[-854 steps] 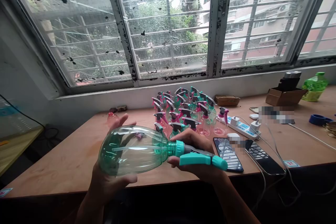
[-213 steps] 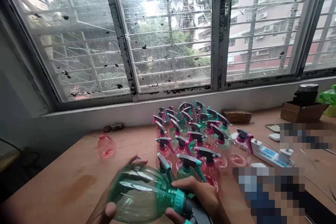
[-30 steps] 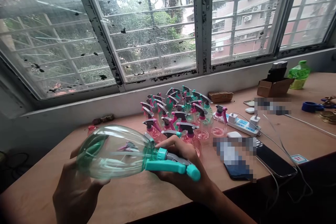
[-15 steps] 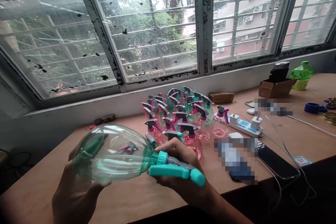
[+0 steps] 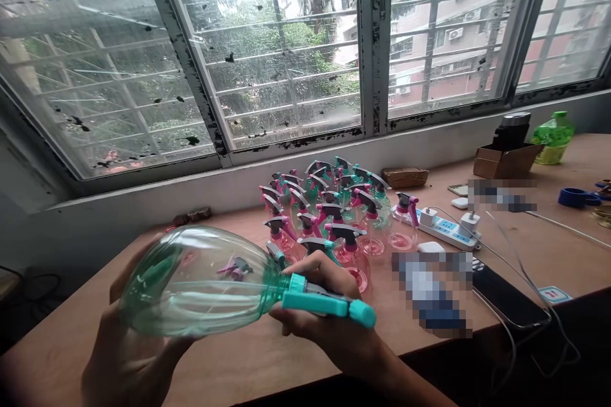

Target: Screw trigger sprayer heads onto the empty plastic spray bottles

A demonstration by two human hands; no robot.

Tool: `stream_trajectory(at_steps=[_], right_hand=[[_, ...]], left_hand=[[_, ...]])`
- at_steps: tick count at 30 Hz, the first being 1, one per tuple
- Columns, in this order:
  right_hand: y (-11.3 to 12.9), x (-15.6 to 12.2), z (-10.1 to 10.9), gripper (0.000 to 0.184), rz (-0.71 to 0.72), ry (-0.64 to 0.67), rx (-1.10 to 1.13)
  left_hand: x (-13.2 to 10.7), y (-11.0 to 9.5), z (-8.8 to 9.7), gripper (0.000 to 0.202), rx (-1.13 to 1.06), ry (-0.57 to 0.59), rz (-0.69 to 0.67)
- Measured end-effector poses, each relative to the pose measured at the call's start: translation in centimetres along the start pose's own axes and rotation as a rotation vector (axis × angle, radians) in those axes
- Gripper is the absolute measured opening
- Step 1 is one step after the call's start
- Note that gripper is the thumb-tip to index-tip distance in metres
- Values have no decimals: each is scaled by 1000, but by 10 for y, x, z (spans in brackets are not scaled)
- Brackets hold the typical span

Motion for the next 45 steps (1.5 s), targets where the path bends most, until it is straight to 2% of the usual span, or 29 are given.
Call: stream_trajectory(at_steps=[2,4,7,9,11,14,16,19,21,23,26,29,32,34,37,39,42,45], right_hand=[[3,1,-2,24,18,-9,47],[5,1,-1,25,42,-19,34],[6,-1,4,33,79,-32,-75],[7,-1,6,37,108,-47,-129],[8,1,7,34,118,-63,-120],[10,2,5,26,105,-59,-60],[11,2,3,26,99,-33,-76],[17,-2,1,38,158,4,-186],[21,-4,0,44,213,18,-240],[22,-5,2,43,239,7,-253],[18,-3,5,33,197,-13,-212],[18,-3,7,27,207,-48,-214],[27,-7,7,32,333,-112,-361],[31,-9,6,37,385,-129,-436],[25,-7,5,33,276,-64,-349],[17,-4,4,29,153,-6,-198],[12,-1,3,31,75,11,-55],[14,-2,3,31,86,-24,-100]], left_hand=[[-3,1,1,64,33,-13,-20],[-8,6,1,64,40,-20,33],[-13,13,6,55,100,-61,133],[-12,14,9,48,147,-94,150],[-7,12,9,44,118,-77,117],[-1,3,5,42,43,-21,-7],[-3,3,5,45,82,-36,-16],[-13,14,8,64,156,-81,108],[-19,20,10,72,165,-102,143],[-19,21,9,69,142,-100,123],[-12,13,3,61,104,-50,7],[-9,7,0,70,97,-16,-105],[-15,14,1,91,78,-1,-62],[-18,18,5,83,55,-51,-21],[-15,16,11,57,30,-127,-35],[-10,11,11,52,23,-121,-76],[-5,6,11,56,28,-91,-136],[-4,4,9,66,13,-51,-140]])
Point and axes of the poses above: each hand's wrist, its own x-axis towards the middle knuckle, its own z-axis out of the back of the hand, y = z × x, the point moved 6 cm from there along x, towards the middle knuckle, and after that the axes turned 9 degrees about -y, right-handed, at the moved point
